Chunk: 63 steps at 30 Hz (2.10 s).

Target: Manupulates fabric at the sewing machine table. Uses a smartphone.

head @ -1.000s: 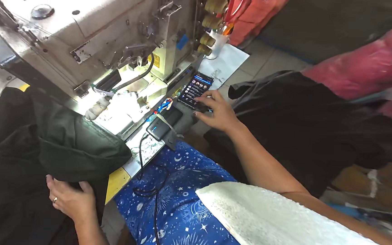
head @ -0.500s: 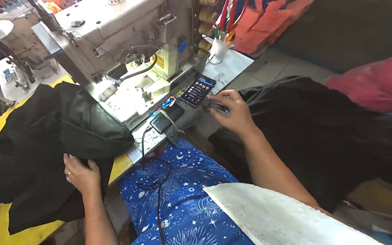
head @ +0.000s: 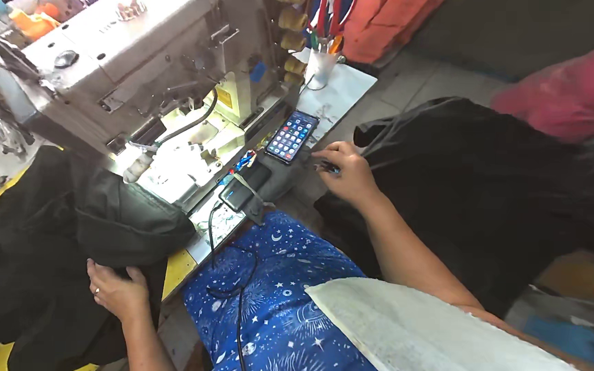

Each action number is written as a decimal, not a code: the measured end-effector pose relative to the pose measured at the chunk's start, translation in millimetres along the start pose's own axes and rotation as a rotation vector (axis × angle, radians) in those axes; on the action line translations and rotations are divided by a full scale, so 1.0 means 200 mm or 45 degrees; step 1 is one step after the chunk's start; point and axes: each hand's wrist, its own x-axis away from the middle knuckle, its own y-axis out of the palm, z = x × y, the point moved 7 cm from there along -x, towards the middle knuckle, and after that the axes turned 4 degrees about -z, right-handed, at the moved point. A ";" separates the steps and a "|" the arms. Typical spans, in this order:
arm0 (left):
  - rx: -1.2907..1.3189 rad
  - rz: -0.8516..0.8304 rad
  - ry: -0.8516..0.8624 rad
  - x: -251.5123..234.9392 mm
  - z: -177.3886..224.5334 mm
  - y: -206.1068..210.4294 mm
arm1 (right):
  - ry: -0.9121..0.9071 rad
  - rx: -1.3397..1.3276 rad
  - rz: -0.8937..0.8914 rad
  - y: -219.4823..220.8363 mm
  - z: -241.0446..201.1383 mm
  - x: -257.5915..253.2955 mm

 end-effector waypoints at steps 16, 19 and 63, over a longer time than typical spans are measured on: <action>-0.056 -0.014 -0.069 -0.01 0.01 0.01 | 0.101 -0.020 0.041 0.02 0.15 -0.30; -0.078 -0.008 -0.076 -0.01 0.00 0.02 | 0.098 0.051 0.008 0.02 0.17 -0.34; 0.554 0.245 0.249 0.18 0.12 -0.59 | -0.681 -0.431 -0.562 0.46 -0.83 0.02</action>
